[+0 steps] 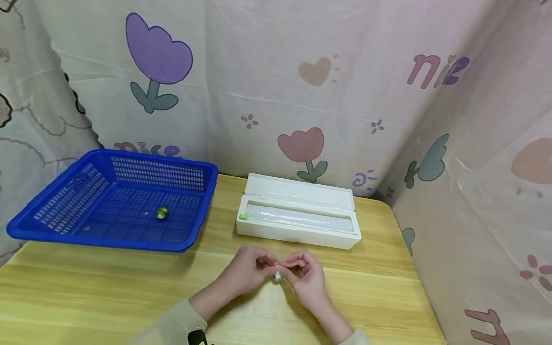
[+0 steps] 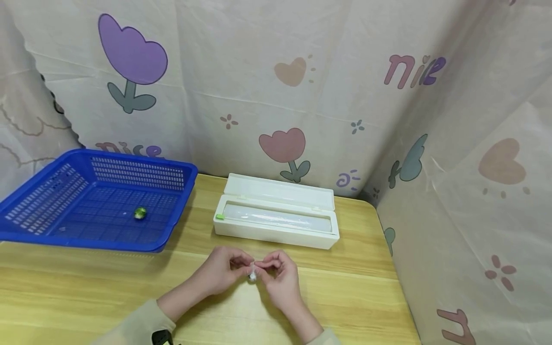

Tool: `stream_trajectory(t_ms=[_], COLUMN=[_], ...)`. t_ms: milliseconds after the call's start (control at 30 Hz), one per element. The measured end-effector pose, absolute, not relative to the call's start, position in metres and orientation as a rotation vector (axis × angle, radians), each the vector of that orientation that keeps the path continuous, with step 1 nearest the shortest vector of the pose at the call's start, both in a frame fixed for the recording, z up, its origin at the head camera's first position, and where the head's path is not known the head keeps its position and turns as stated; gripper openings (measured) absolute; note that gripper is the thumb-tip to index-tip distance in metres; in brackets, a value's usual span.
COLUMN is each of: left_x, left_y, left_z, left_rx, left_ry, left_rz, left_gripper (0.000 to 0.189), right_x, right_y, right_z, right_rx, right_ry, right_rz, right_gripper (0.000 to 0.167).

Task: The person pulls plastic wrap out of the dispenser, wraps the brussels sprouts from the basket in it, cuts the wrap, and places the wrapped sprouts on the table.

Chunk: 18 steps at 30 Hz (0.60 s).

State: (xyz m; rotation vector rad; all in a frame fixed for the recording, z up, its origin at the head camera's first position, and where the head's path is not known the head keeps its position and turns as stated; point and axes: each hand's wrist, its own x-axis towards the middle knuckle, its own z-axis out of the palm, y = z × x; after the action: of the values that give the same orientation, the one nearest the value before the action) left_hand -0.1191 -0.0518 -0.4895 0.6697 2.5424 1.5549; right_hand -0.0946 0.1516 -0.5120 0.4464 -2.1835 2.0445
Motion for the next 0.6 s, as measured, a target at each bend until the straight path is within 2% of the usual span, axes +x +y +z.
stream_trajectory(t_ms=[167, 367, 600], left_x=[-0.118, -0.118, -0.119], left_y=[-0.054, -0.054, -0.052], left_z=[-0.486, -0.485, -0.486], left_rx=[0.645, 0.615, 0.613], left_ry=[2.53, 2.512, 2.506], left_rz=[1.482, 1.498, 1.562], left_gripper=[0.008, 0.005, 0.004], right_x=[-0.093, -0.091, -0.09], right_y=[0.15, 0.148, 0.148], right_z=[-0.51, -0.506, -0.502], right_rx=[0.401, 0.318, 0.355], right_ry=[-2.233, -2.382, -2.39], right_rz=[2.022, 1.898, 1.819], right_gripper=[0.031, 0.016, 0.016])
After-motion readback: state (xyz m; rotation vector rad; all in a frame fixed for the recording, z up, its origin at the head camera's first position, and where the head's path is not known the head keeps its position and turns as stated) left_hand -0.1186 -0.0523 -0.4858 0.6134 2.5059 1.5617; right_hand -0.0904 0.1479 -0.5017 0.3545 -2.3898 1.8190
